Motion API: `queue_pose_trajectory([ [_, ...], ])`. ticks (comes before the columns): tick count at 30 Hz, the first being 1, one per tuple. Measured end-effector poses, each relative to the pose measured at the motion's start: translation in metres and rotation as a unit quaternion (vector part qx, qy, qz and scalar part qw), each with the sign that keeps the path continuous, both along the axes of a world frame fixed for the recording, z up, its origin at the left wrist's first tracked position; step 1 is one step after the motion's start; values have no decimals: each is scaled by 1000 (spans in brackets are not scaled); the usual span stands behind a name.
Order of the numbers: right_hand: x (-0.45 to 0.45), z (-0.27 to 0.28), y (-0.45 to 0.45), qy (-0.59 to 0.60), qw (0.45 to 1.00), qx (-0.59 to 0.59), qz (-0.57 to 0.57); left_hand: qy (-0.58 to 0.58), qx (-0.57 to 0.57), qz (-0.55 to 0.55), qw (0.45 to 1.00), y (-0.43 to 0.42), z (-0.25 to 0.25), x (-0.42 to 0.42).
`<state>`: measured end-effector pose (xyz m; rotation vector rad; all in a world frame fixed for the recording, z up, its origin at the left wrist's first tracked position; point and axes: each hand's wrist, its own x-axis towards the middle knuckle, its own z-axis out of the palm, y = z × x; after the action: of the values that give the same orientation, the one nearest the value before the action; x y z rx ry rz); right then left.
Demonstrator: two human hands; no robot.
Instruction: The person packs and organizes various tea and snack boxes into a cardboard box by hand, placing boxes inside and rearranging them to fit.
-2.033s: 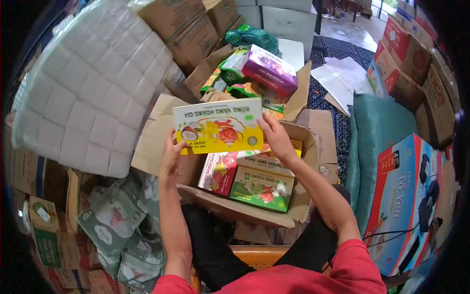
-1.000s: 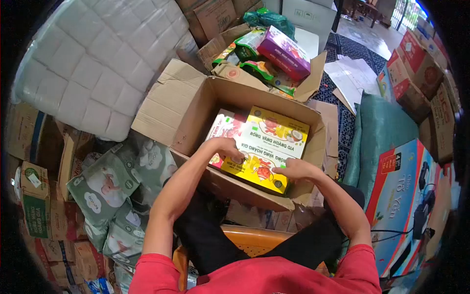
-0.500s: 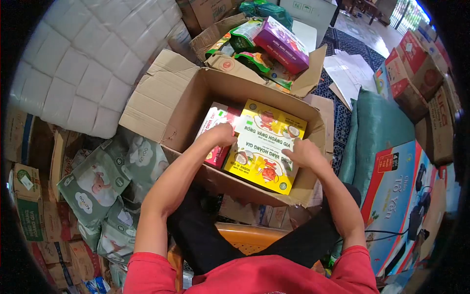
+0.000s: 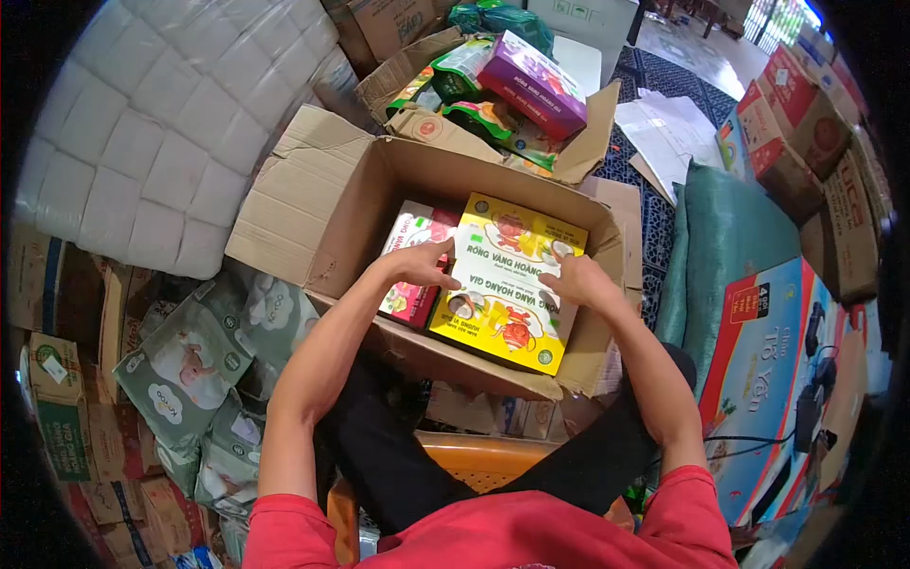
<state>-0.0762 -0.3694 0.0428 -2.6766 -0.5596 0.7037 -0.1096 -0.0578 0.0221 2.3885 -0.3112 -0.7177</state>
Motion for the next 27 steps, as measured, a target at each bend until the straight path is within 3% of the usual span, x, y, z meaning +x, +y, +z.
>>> queue_pose_trajectory([
  [7, 4, 0, -4, 1, 999, -44, -2, 2, 157, 19, 987, -20, 5, 6],
  [10, -8, -5, 1, 32, 997, -66, 21, -20, 170, 50, 984, -30, 0, 10],
  [13, -27, 38, 12, 214, 972, -102, 4, 5, 120, 9, 993, -27, 0, 9],
  [17, -39, 3, 12, 143, 978, -117, 96, -12, 124, -21, 992, -24, 8, 3],
  [27, -48, 1, 5, 145, 986, 1, 78, 60, 123, 14, 990, -18, 6, 8],
])
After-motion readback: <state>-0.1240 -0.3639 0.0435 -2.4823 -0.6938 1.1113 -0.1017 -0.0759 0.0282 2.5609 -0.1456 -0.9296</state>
